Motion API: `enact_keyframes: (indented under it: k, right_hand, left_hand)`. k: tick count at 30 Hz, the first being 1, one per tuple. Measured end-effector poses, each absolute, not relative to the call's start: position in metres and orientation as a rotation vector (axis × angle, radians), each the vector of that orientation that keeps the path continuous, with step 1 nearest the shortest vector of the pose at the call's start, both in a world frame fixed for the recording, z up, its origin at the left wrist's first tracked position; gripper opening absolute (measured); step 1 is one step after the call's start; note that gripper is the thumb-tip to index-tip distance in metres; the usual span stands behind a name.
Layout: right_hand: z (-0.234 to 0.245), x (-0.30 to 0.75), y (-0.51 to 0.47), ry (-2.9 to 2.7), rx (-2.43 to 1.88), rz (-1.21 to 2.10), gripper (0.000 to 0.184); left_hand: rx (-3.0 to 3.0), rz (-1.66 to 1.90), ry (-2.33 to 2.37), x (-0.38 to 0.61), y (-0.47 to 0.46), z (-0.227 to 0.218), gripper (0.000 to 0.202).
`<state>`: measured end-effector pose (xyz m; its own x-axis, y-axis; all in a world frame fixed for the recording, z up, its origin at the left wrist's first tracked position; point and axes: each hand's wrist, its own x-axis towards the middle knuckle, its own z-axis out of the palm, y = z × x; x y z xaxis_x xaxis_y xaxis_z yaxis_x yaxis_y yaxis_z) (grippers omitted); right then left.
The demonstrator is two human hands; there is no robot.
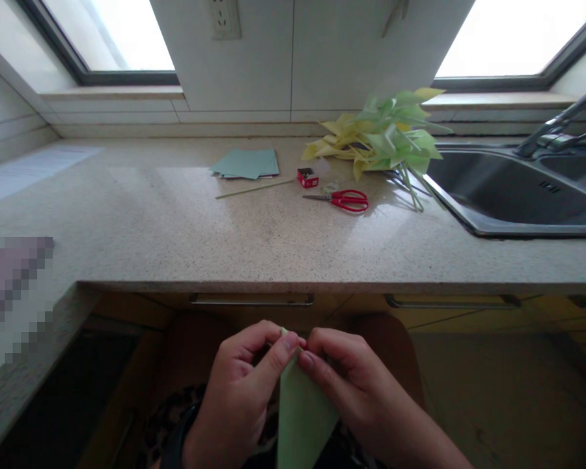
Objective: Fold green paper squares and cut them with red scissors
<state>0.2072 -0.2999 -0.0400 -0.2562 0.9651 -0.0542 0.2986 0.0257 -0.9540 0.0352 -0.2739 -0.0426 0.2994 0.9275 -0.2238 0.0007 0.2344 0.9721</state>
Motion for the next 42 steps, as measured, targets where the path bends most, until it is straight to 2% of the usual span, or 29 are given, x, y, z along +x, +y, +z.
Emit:
enact_keyframes:
  k: [10,19,22,30,36,42]
  right_hand:
    - [-0.048,0.218,-0.304,-1.633,-1.384,1.266,0.043]
    - [-0.048,0.229,-0.297,-1.657,-1.431,1.179,0.042]
    - [-0.039,0.237,-0.29,-1.731,-1.457,1.041,0.039]
    - [0.01,0.249,-0.223,-2.143,-1.533,0.361,0.027]
    - [0.011,0.254,-0.166,-2.374,-1.429,0.306,0.027]
    - [0.003,0.264,-0.141,-2.485,-1.428,0.219,0.029]
  left_hand:
    - [1.052,1.0,1.216,0.029,-0.261,-0.037,0.027]
    - [1.136,0.948,1.22,0.021,-0.246,-0.032,0.024]
    - [1.213,0.909,1.255,0.014,-0.24,-0.024,0.026]
    - [1.526,0.885,1.26,0.01,-0.205,0.007,0.027]
    - [1.616,0.841,1.258,0.012,-0.177,0.001,0.03]
    - [2.013,1.01,1.45,0.008,-0.169,-0.004,0.02]
